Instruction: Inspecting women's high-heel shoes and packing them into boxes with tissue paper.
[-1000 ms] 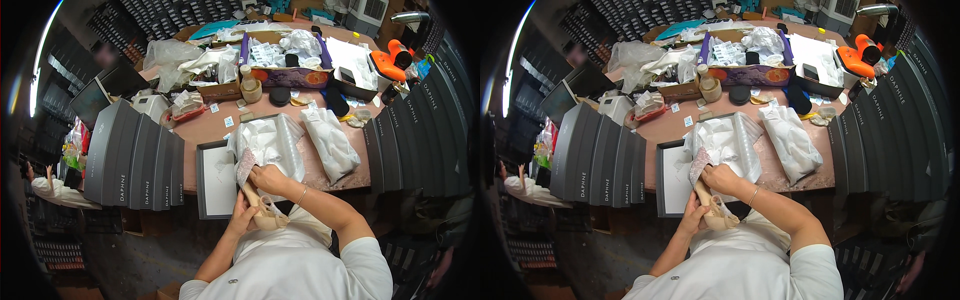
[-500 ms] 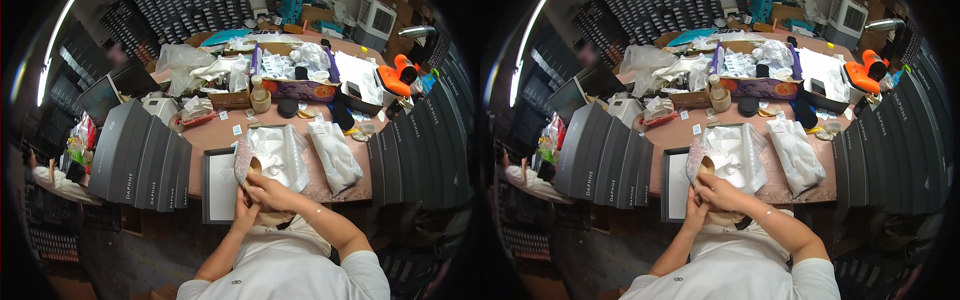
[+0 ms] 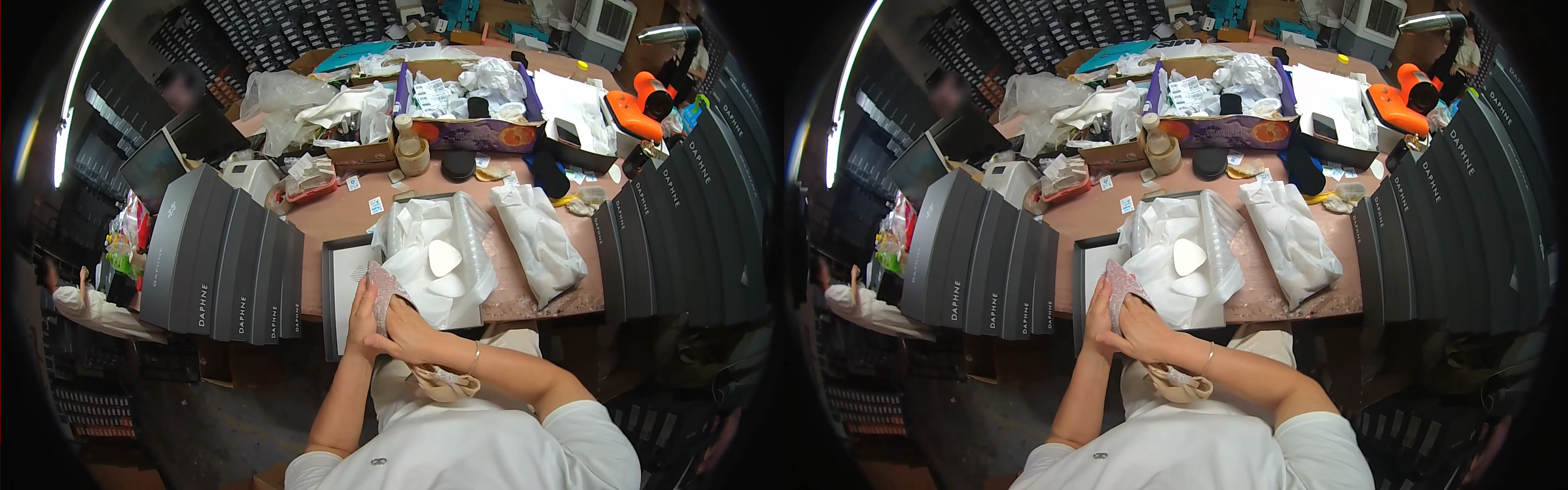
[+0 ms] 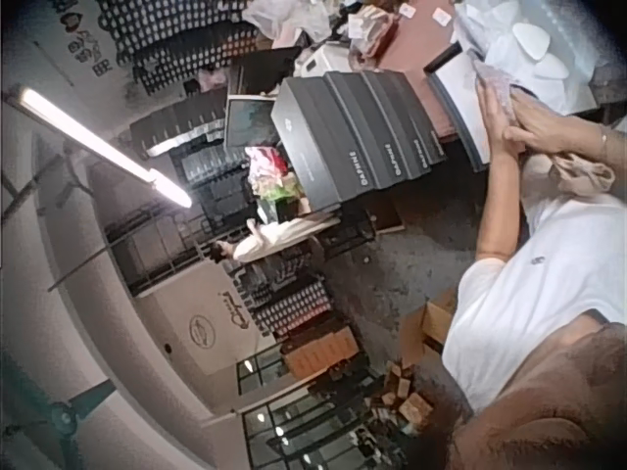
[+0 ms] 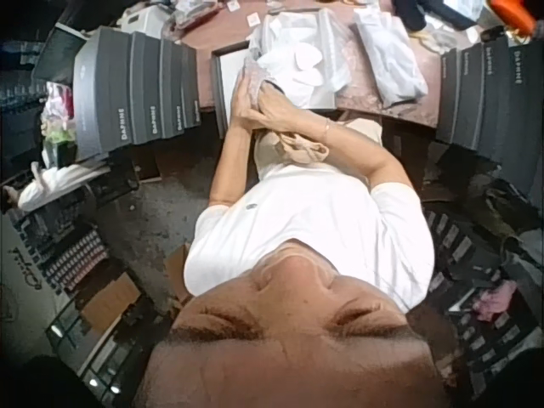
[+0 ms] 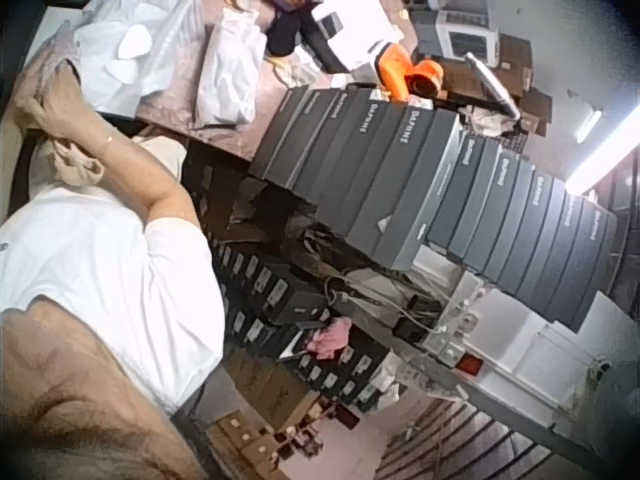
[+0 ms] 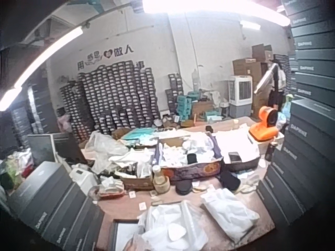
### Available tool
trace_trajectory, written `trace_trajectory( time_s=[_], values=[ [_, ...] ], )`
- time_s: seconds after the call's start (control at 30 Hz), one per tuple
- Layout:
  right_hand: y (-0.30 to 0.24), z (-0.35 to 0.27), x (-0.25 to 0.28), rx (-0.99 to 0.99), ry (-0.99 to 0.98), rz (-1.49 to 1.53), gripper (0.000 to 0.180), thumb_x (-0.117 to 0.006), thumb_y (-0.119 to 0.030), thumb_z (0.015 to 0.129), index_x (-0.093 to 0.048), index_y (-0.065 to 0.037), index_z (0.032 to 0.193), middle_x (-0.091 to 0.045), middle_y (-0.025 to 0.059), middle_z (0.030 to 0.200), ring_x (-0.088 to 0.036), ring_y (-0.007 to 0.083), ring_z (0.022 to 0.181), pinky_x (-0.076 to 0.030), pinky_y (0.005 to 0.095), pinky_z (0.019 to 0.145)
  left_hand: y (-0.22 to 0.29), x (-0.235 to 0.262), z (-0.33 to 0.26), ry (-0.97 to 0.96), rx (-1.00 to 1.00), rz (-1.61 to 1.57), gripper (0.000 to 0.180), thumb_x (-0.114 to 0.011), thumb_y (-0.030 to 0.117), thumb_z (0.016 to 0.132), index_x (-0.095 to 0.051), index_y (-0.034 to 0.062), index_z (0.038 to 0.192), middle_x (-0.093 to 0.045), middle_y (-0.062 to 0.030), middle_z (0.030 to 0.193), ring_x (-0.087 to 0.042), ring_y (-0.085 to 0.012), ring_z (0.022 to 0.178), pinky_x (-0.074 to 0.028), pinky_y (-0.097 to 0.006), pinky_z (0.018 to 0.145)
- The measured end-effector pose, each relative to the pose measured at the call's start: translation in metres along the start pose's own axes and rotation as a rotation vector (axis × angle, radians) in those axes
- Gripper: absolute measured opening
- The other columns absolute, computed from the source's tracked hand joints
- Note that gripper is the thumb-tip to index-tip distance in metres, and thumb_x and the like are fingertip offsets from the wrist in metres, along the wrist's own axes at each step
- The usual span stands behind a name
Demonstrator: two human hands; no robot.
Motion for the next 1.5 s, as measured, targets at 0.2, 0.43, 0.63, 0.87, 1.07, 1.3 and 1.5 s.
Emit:
trace_trajectory(
  time_s=[0.2, 0.43, 0.63, 0.87, 1.07, 1.3, 1.5],
  values=[
    [0.017, 0.023, -0.026, 0.008, 0.078, 0.071, 0.089, -0.036, -0.060, 0.094, -0.032, 0.022, 0.129, -0.041, 0.0433, 0.124, -0.041, 0.0512, 0.119, -0.030, 0.0471, 0.106, 0.010, -0.009, -0.006, 0.128, -0.004, -0.122, 0.045, -0.041, 0.038, 0.101, -0.043, 0.0049, 0.131, -0.056, -0.0079, 0.115, -0.056, -0.0197, 0.106, -0.045, -0.035, 0.093],
    [0.001, 0.023, -0.004, -0.090, 0.231, -0.045, 0.080, -0.042, -0.060, 0.091, -0.053, 0.019, 0.094, -0.050, 0.0331, 0.090, -0.050, 0.0446, 0.087, -0.040, 0.0471, 0.081, -0.007, -0.036, -0.041, 0.119, 0.116, -0.419, 0.065, -0.036, 0.055, 0.097, -0.039, 0.0057, 0.139, -0.049, -0.0109, 0.132, -0.047, -0.0249, 0.121, -0.037, -0.037, 0.104],
    [-0.012, -0.013, 0.036, 0.099, -0.286, 0.364, 0.054, -0.051, -0.044, 0.093, -0.052, 0.007, 0.111, -0.050, 0.0253, 0.108, -0.049, 0.0401, 0.098, -0.041, 0.0440, 0.089, -0.010, -0.025, -0.046, 0.181, 0.271, -0.385, 0.078, -0.038, 0.066, 0.092, -0.043, -0.0011, 0.132, -0.058, -0.0162, 0.118, -0.058, -0.0281, 0.106, -0.048, -0.039, 0.094],
    [0.092, -0.014, 0.103, 0.041, 0.121, -1.017, 0.042, -0.071, -0.013, 0.072, -0.063, -0.011, 0.113, -0.058, 0.0121, 0.116, -0.051, 0.0317, 0.113, -0.024, 0.0549, 0.108, 0.004, -0.024, -0.046, 0.139, 0.264, -0.466, 0.077, -0.033, 0.063, 0.094, -0.045, -0.0025, 0.132, -0.058, -0.0183, 0.120, -0.061, -0.0315, 0.107, -0.056, -0.036, 0.082],
    [0.050, -0.020, 0.107, 0.116, 0.370, -0.392, 0.015, -0.068, -0.007, 0.072, -0.067, -0.010, 0.086, -0.061, 0.0056, 0.086, -0.060, 0.0239, 0.082, -0.048, 0.0396, 0.077, -0.008, -0.020, -0.031, 0.160, 0.231, -0.543, 0.076, -0.035, 0.065, 0.093, -0.044, 0.0016, 0.135, -0.054, -0.0150, 0.128, -0.053, -0.0301, 0.117, -0.044, -0.047, 0.100],
    [0.039, -0.021, 0.043, 0.260, 0.139, -0.432, 0.025, -0.065, -0.014, 0.074, -0.063, -0.007, 0.098, -0.052, 0.0057, 0.080, -0.054, 0.0234, 0.070, -0.045, 0.0351, 0.063, -0.024, -0.042, -0.047, 0.082, 0.199, -0.422, 0.058, -0.050, 0.047, 0.096, -0.039, 0.0058, 0.136, -0.049, -0.0100, 0.131, -0.047, -0.0230, 0.123, -0.039, -0.039, 0.104],
    [0.014, -0.041, 0.046, 0.408, 0.024, -0.370, 0.023, -0.063, -0.017, 0.072, -0.062, -0.006, 0.093, -0.054, 0.0051, 0.084, -0.054, 0.0210, 0.073, -0.044, 0.0344, 0.065, -0.019, -0.021, -0.052, 0.005, 0.260, -0.540, 0.061, -0.042, 0.055, 0.097, -0.043, 0.0066, 0.133, -0.053, -0.0099, 0.126, -0.052, -0.0237, 0.117, -0.043, -0.039, 0.099]
  ],
)
Point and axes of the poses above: each hand's wrist, its own z-axis towards the middle knuckle, its own x-axis out of the back of the hand, y = z × x, the point moved 1 cm from there along z, towards the middle knuckle
